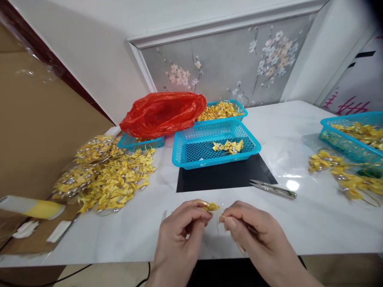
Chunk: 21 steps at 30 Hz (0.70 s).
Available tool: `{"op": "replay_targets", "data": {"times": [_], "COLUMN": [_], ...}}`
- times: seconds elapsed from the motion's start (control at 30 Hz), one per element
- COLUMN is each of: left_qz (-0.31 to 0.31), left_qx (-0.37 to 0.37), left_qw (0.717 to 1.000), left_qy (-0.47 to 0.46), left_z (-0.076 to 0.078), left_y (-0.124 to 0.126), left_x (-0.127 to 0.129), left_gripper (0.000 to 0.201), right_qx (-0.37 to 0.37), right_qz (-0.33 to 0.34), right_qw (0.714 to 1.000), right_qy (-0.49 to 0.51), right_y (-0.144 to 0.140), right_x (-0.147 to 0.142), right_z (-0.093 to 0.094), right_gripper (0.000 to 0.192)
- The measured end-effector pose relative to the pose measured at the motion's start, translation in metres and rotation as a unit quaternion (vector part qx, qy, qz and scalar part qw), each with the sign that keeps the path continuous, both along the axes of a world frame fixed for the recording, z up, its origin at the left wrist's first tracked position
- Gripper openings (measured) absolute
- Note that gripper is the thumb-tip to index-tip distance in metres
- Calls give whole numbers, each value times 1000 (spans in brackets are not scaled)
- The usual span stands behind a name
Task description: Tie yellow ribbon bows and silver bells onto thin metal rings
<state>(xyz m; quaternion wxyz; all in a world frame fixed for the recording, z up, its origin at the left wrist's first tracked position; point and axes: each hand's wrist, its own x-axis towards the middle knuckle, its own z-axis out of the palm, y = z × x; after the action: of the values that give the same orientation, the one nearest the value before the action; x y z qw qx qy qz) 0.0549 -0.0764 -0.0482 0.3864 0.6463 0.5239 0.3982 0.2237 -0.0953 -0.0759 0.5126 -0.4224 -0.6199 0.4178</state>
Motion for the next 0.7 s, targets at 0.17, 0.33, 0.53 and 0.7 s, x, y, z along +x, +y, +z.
{"op": "replay_targets", "data": {"times": [0.17, 0.33, 0.53, 0.7], "left_qz": [-34, -35, -20, 32], "left_qx": [-86, -217, -240, -215], "left_qw": [993, 956, 944, 942], "left_qy": [-70, -195, -227, -254], "left_z": [0, -2, -3, -2], "left_y": [-2, -5, -3, -6], "left_x": [-1, -4, -1, 5], "left_gripper": [21, 30, 14, 9], "right_qx": [147, 241, 331, 335], "right_qz": [5, -36, -48, -57], "right_qw": [989, 966, 922, 913], "right_qy": [-31, -85, -196, -226], "right_y": [-7, -12, -10, -17], "right_x": [-12, -25, -25, -12], "right_z": [-7, -19, -20, -17], "right_gripper": [22, 22, 17, 18]}}
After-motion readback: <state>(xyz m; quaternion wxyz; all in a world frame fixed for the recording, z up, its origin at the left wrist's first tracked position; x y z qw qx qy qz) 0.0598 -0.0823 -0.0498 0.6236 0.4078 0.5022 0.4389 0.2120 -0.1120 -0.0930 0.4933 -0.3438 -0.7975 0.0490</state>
